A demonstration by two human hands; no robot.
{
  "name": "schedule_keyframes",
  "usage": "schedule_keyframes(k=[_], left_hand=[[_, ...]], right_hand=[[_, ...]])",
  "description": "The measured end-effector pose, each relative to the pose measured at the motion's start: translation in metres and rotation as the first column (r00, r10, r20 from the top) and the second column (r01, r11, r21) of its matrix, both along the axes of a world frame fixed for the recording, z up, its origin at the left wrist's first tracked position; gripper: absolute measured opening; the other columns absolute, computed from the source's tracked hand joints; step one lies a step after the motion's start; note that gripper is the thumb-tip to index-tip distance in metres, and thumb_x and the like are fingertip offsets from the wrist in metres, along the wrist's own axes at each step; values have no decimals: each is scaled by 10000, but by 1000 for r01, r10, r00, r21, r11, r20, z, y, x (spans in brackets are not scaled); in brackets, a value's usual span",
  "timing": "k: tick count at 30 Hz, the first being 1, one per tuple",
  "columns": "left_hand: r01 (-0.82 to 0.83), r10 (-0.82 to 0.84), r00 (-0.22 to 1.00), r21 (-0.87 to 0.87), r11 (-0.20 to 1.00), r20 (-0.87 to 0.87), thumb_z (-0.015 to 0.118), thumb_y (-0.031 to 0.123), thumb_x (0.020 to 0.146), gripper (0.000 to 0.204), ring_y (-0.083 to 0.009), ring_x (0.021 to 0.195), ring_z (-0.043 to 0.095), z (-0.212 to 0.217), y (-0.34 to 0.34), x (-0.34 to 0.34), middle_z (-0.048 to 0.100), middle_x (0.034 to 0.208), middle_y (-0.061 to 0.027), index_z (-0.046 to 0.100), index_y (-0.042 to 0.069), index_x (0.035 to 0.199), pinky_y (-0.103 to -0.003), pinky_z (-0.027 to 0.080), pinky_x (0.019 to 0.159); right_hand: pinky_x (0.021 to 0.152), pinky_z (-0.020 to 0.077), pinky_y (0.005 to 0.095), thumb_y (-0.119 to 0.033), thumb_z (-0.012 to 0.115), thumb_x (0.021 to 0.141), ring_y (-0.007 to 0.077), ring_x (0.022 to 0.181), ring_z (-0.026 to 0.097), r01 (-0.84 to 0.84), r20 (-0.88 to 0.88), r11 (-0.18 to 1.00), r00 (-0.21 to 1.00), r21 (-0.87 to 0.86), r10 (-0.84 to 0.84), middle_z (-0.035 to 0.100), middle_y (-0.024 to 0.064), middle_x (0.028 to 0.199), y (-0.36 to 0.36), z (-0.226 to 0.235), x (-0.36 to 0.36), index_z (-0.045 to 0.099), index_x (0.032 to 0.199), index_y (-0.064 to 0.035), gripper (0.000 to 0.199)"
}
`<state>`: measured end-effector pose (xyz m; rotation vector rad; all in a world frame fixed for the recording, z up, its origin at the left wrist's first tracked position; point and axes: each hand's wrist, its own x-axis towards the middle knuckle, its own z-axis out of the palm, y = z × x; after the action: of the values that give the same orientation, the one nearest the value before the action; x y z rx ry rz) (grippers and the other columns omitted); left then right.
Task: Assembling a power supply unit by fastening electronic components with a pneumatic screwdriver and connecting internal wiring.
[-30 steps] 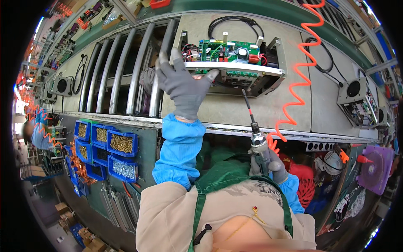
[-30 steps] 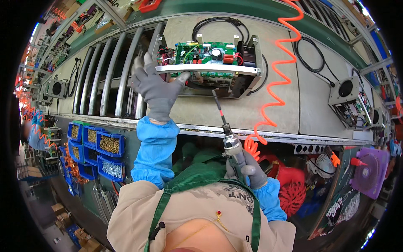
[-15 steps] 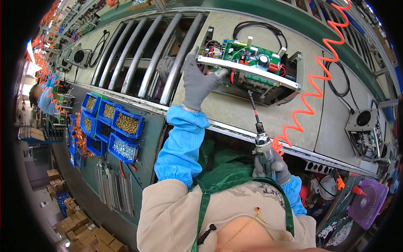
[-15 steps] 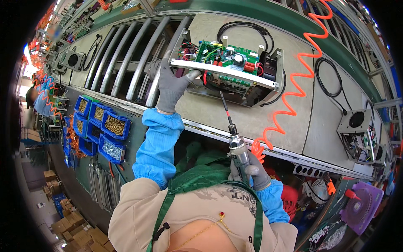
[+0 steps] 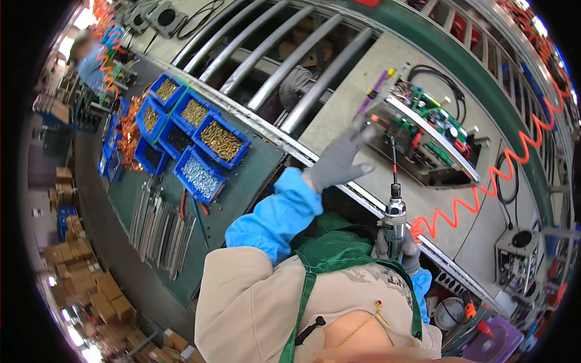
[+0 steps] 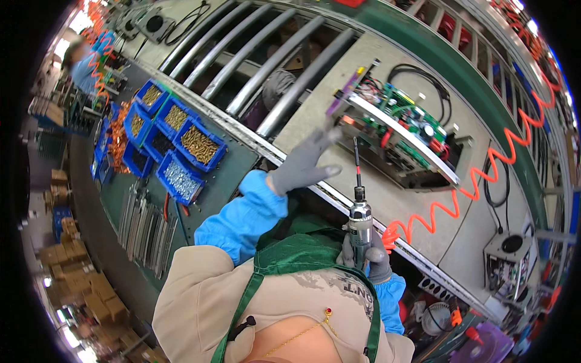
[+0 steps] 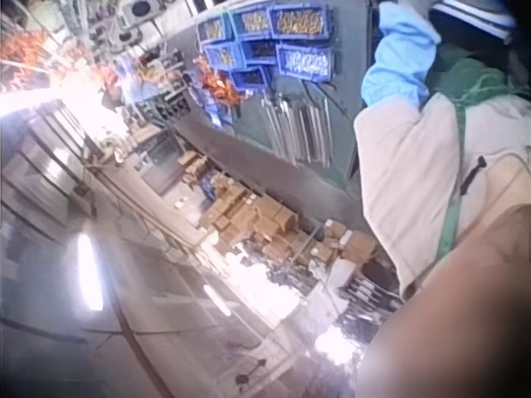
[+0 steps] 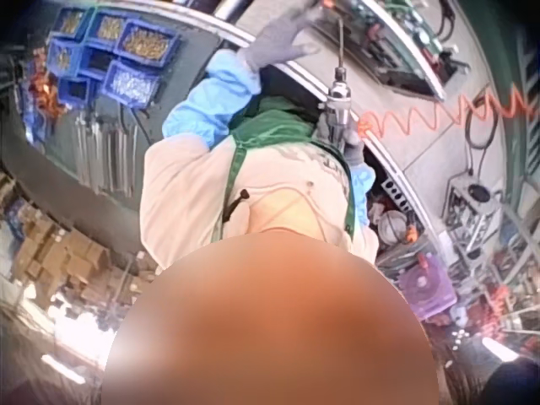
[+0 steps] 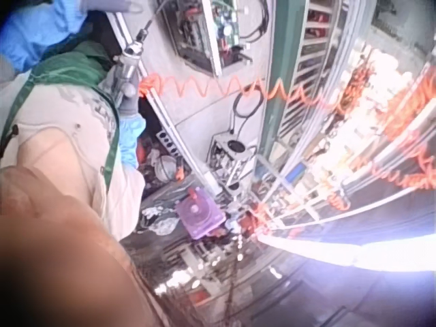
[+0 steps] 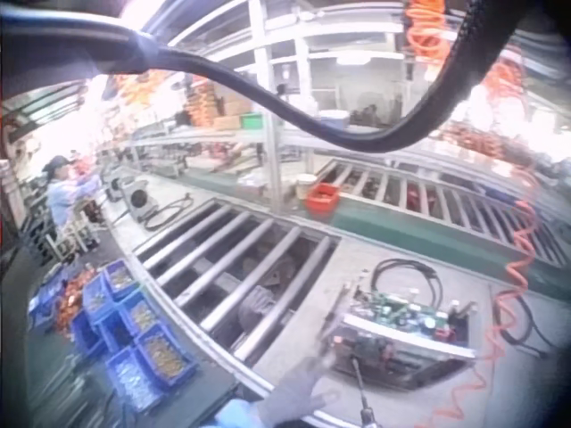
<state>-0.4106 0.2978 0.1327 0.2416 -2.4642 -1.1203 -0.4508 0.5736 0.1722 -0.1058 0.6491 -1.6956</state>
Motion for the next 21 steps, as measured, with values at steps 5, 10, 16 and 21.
schedule_keyframes(k=[5, 10, 16, 21], left_hand=[[-637, 619, 759, 35, 770, 200, 634, 198, 825, 282, -288, 909, 655, -8, -67, 121, 680, 989, -161, 670, 57, 1066, -359, 506, 840], [-515, 918, 352, -781, 353, 183, 643, 206, 799, 217, -257, 991, 582, -18, -134, 213, 640, 1029, -43, 691, 185, 1009, -399, 481, 821], [-332, 810, 209, -740, 586, 548, 628, 242, 834, 108, -240, 1009, 603, 0, -152, 201, 646, 1010, -12, 695, 216, 914, -408, 495, 777], [-210, 798, 229, -772, 600, 558, 596, 208, 842, 124, -248, 996, 622, 10, -152, 195, 653, 1010, -32, 672, 190, 938, -404, 501, 764]], right_hand=[[615, 562, 362, -430, 759, 699, 237, 567, 592, -75, -117, 997, 990, 17, 76, 547, 136, 714, -27, -4, 0, 398, 1257, 55, 823], [641, 555, 341, -498, 744, 666, 180, 550, 559, -142, -149, 982, 976, 123, 160, 548, 101, 710, -44, 1, 2, 436, 1242, 25, 837], [607, 550, 303, -540, 761, 633, 162, 578, 571, -162, -156, 963, 968, 214, 197, 567, 98, 778, -53, 11, 6, 449, 1215, -3, 851], [597, 540, 249, -513, 784, 610, 125, 663, 588, -234, -124, 934, 953, 268, 275, 577, 85, 954, -50, 9, 5, 456, 1226, -24, 852]])
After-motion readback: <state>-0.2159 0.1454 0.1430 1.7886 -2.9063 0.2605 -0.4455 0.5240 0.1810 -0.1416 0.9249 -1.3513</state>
